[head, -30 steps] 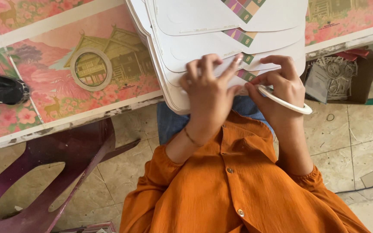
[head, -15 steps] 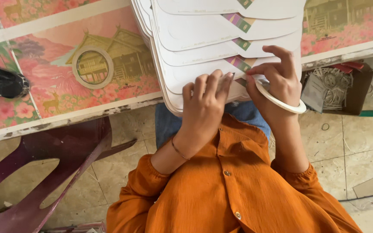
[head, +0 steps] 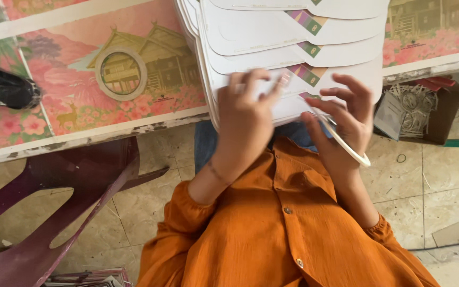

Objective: The person stacks and aligns a pile of white, heart-shaped paper items with a printed grid pattern. They then pick up a roll of clear tape and apply it to the edges of the stack to secure the items together.

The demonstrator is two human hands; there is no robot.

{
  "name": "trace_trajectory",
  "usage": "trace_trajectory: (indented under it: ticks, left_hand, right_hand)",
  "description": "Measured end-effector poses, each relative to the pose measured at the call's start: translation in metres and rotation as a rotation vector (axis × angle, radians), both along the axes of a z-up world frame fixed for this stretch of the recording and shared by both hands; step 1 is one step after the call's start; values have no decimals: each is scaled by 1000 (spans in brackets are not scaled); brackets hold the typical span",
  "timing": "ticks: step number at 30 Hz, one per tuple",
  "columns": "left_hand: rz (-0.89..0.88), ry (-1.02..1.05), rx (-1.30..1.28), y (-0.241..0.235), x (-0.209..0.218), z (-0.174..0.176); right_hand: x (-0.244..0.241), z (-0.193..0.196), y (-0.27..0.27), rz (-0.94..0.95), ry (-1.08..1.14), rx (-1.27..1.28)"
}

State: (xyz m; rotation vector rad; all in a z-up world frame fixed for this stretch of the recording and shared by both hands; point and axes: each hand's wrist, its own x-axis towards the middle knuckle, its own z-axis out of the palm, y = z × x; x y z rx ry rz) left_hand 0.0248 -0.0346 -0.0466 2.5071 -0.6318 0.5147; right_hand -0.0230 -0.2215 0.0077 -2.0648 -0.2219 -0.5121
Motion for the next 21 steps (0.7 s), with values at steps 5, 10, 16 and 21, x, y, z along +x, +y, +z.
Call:
trace_trajectory:
  ticks: [5,10,16,21]
  left_hand:
    - [216,336,61,63,-18,74]
    - [221,436,32,67,-30,69]
    - [238,494,10,61,-31,50]
    - [225,530,9,62,-31,52]
  right_hand:
    - [6,-2,29,179,190,-53]
    - [7,-12,52,187,187,-40]
    - [9,-15,52,208,178,-128]
    - [8,2,10,147,135,-151]
